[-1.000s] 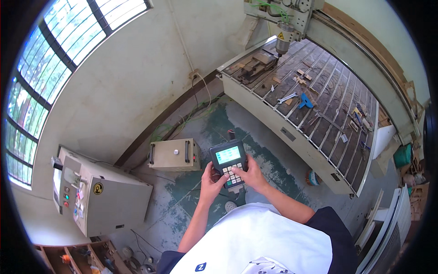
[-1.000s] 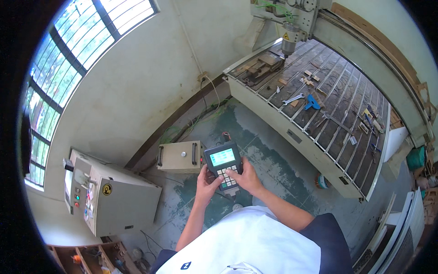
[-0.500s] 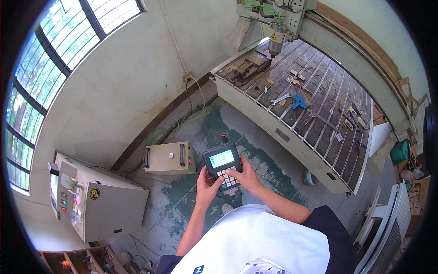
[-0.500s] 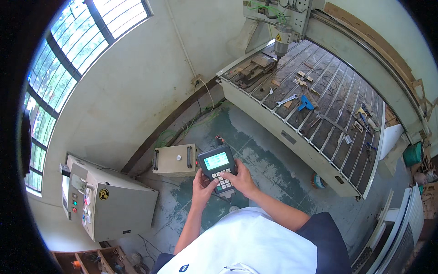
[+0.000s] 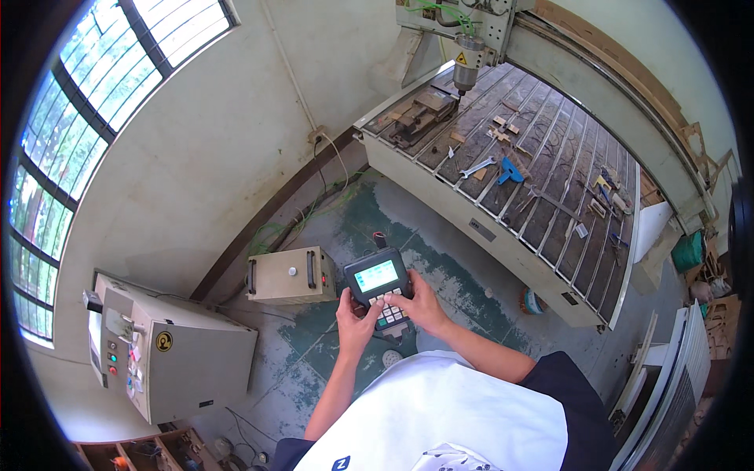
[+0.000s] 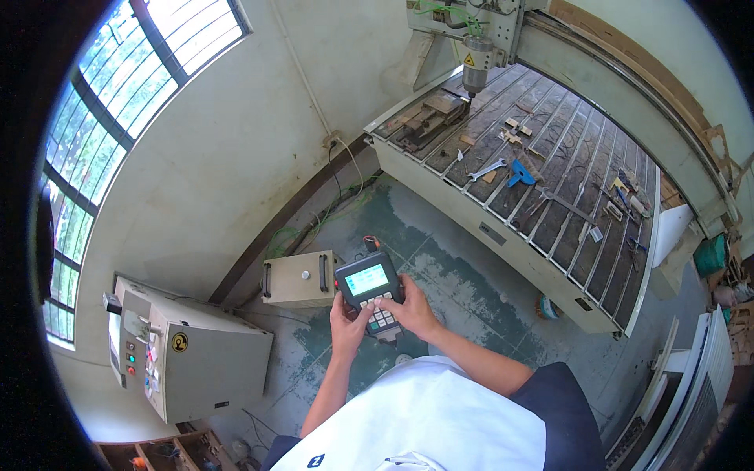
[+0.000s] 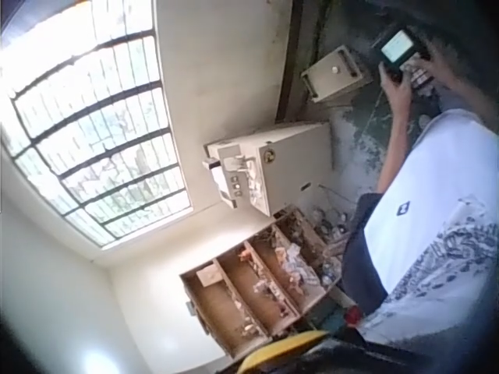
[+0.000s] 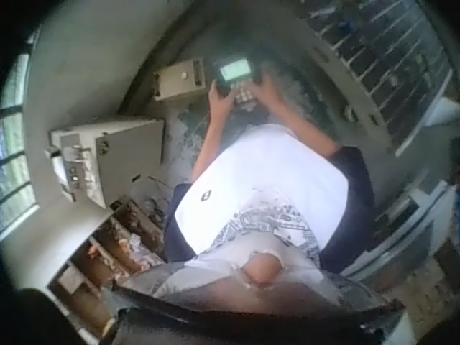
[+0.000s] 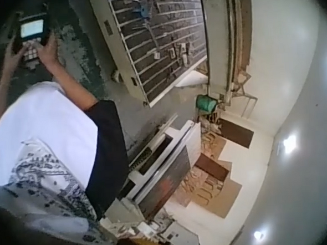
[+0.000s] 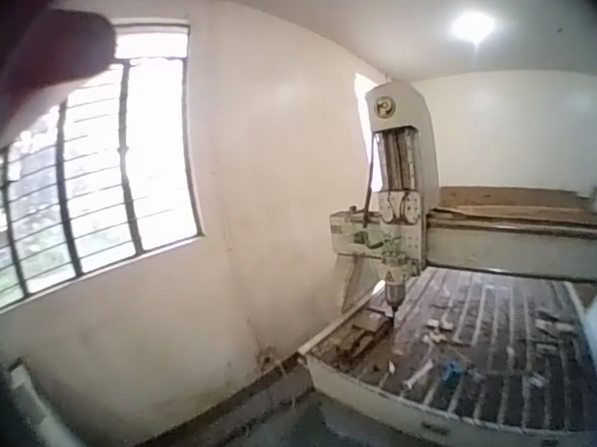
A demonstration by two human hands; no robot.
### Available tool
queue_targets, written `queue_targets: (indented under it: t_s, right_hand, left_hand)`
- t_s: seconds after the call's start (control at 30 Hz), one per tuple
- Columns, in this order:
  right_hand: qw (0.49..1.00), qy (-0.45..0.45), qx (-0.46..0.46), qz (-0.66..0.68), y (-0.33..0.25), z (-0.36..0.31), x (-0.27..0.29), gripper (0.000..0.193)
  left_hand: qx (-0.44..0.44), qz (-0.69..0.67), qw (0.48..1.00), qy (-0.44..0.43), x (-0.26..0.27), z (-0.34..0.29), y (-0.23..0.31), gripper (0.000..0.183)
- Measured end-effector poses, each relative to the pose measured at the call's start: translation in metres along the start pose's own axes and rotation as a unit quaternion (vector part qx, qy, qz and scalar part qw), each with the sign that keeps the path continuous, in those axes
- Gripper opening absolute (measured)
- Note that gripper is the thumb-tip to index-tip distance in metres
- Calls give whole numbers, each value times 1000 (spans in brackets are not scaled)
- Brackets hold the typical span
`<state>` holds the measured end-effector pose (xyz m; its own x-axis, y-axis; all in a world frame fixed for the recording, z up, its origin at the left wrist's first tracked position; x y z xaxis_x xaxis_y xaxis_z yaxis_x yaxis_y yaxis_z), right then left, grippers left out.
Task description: Operating a machine controller to position a tool head and then using calipers to measure a component.
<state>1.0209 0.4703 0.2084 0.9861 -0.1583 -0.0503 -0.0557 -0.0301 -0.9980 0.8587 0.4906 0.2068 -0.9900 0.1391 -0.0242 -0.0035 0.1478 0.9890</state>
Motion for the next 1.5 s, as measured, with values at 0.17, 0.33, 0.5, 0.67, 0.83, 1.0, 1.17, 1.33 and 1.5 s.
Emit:
queue_targets:
  t_s: [0.17, 0.33, 0.5, 0.67, 0.83, 1.0, 1.17, 1.33, 1.5]
  right_hand:
    - [997, -57, 50, -29, 1, 5, 9, 63]
    - [995, -90, 37, -1, -9, 7, 8, 72]
    - [992, -74, 59, -79, -8, 10, 7, 73]
    - [989, -80, 61, -104, -13, 17, 6, 68]
    - [994, -66, 67, -61, 2, 33, 6, 56]
    - [999, -26, 38, -24, 3, 43, 4, 49]
    - [997, -29, 71, -19, 14, 59, -5, 50]
    - [994, -63, 67, -63, -4, 74, -4, 48]
    - [994, -66, 73, -41, 9, 95, -4, 47]
  left_hand:
    - [-2, -11, 1000, 14, -3, 8, 4, 40]
    - [24, 15, 1000, 3, -1, 9, 14, 43]
    - [-22, 45, 998, 39, -4, 11, 16, 39]
    - [-18, 20, 999, 45, -4, 17, 9, 39]
    - [-32, -5, 998, 49, -6, 25, 16, 39]
    - [-5, 56, 997, 47, -8, 32, 24, 40]
    - [-9, -14, 998, 65, -6, 41, 19, 40]
    - [-24, 34, 995, 88, -3, 50, 25, 37]
    - [1, 16, 994, 108, -7, 65, 27, 38]
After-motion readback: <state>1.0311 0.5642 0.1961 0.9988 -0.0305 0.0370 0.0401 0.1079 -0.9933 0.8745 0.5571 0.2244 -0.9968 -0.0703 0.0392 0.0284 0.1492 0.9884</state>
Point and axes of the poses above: each hand's wrist, its own z-axis towards the middle knuckle, its own x-axis out of the back of the hand, y = z × x, the point moved 1 cm from there along z, towards the middle knuckle, and after that the axes turned 5 degrees about x, right-handed, at the moved point
